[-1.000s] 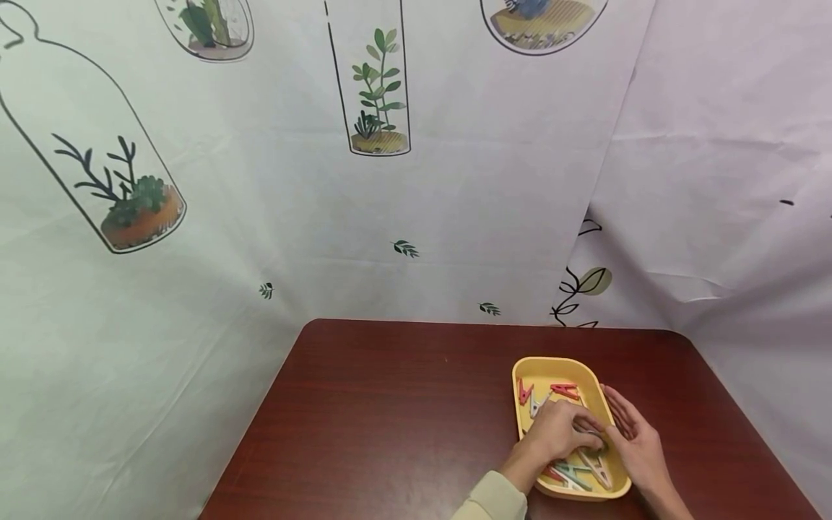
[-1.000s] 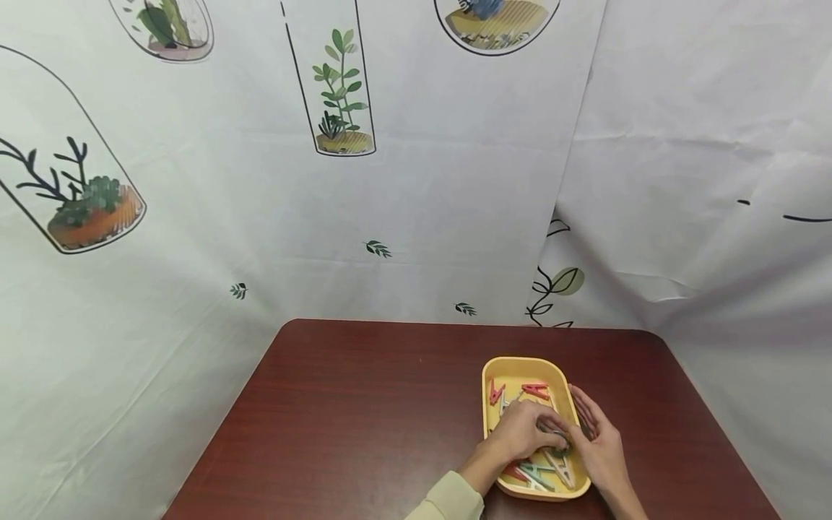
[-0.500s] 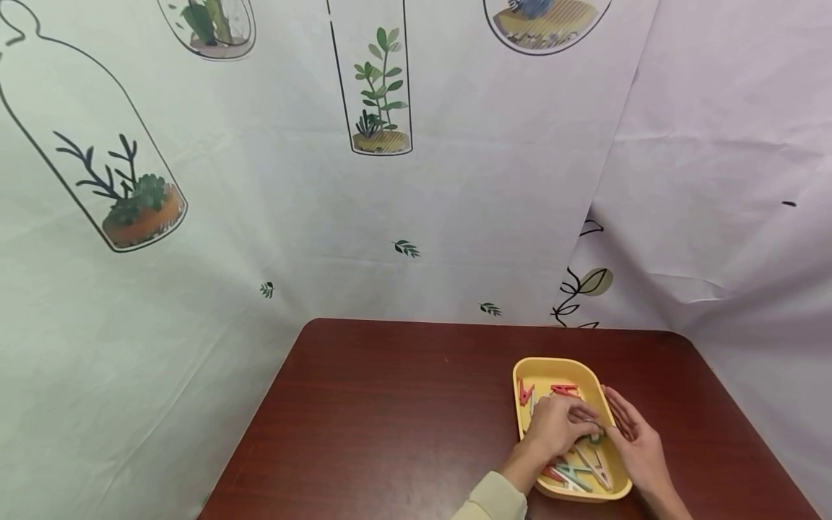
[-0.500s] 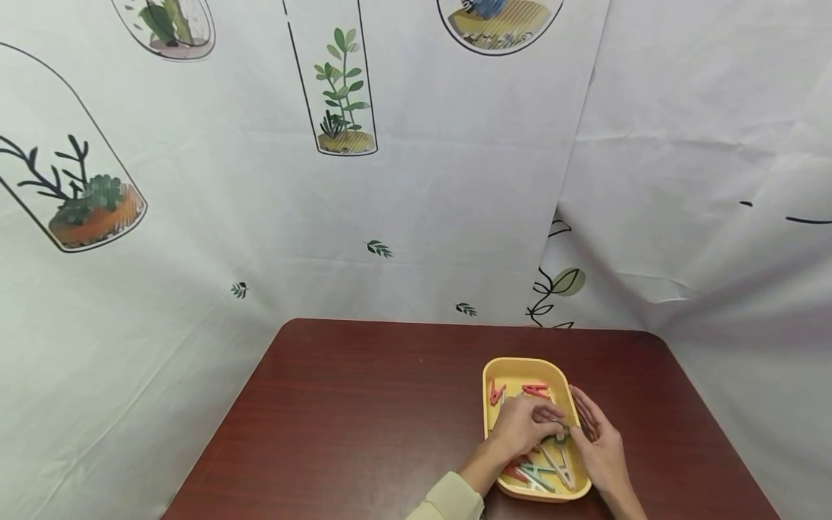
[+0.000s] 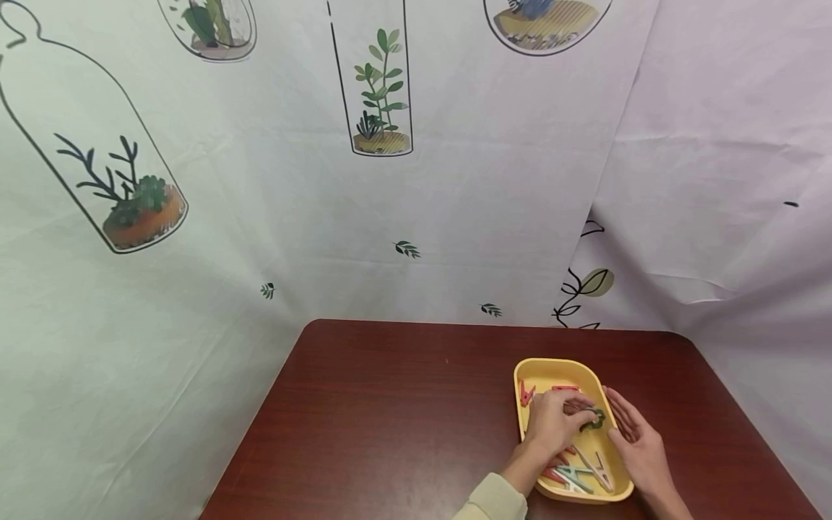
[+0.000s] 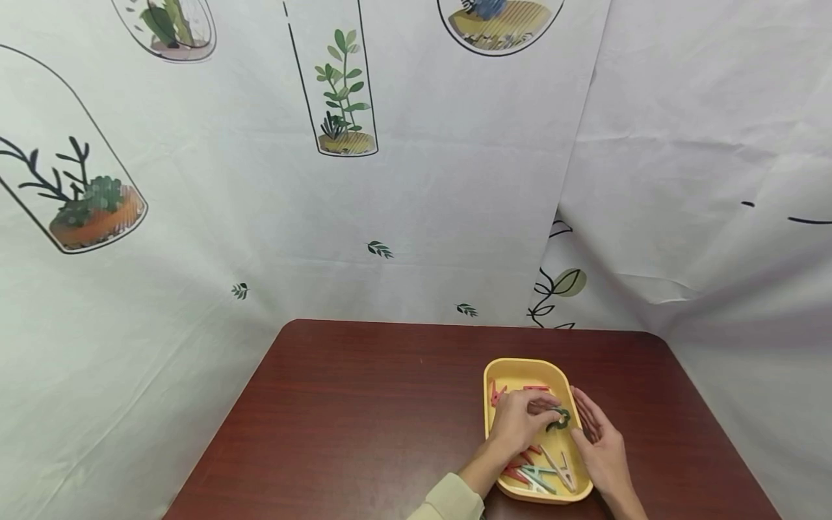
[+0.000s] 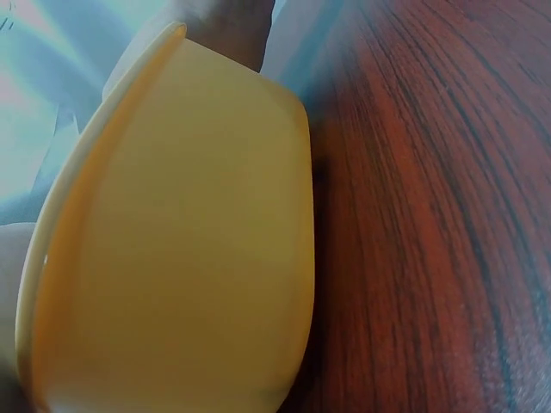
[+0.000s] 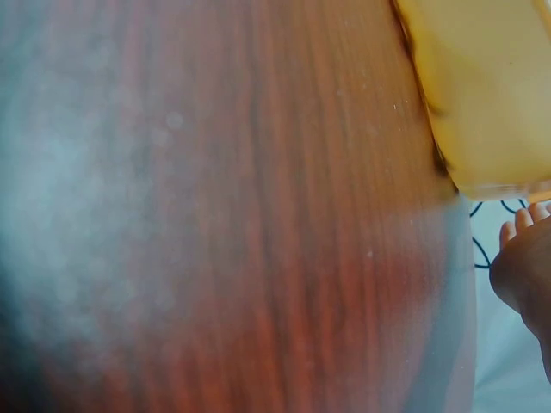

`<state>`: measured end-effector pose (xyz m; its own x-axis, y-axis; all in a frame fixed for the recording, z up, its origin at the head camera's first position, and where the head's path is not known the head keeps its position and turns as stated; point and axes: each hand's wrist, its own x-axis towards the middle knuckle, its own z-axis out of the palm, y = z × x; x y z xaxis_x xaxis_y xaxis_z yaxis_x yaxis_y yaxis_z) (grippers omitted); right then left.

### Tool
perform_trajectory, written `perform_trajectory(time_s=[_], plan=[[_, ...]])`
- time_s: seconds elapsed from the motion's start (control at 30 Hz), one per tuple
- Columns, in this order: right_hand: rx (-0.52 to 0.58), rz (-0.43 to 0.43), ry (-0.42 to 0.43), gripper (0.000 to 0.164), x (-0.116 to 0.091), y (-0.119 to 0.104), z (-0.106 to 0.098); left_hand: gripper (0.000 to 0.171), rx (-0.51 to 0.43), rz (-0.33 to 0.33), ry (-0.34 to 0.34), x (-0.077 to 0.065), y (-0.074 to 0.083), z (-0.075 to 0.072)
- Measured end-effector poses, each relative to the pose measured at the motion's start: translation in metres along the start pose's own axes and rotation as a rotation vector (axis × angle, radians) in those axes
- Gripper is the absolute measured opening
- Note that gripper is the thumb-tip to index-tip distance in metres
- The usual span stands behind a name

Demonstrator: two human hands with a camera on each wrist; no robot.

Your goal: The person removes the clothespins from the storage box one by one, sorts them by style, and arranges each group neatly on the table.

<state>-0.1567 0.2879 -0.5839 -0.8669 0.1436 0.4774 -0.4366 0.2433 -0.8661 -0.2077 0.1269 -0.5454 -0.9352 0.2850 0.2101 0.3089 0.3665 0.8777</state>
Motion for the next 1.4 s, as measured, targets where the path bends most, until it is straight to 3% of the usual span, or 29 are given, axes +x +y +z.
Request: perform_trajectory(time_s=[0.2, 0.5, 0.63, 0.83, 1.1, 1.4], plan=[[-0.027, 0.023, -0.001, 0.06, -0.001, -0.001, -0.001, 0.012, 0.005, 0.085, 0.04, 0.001, -0.001, 0.0], [-0.089, 0.03, -0.004, 0.062, 0.001, -0.002, -0.002, 0.012, -0.13, 0.103, 0.067, 0.002, 0.0, -0.003], [-0.084, 0.026, 0.005, 0.062, 0.002, -0.001, -0.001, 0.013, -0.163, 0.078, 0.072, 0.0, 0.003, -0.005], [-0.1, 0.048, 0.009, 0.062, 0.002, -0.001, -0.001, 0.014, -0.319, 0.026, 0.132, -0.002, 0.005, -0.012], [-0.131, 0.072, 0.006, 0.062, 0.001, -0.003, -0.002, 0.016, -0.383, 0.028, 0.216, 0.0, 0.003, -0.032], [-0.148, 0.081, 0.007, 0.063, 0.001, -0.006, -0.002, 0.016, -0.439, 0.054, 0.306, 0.009, -0.013, -0.066]])
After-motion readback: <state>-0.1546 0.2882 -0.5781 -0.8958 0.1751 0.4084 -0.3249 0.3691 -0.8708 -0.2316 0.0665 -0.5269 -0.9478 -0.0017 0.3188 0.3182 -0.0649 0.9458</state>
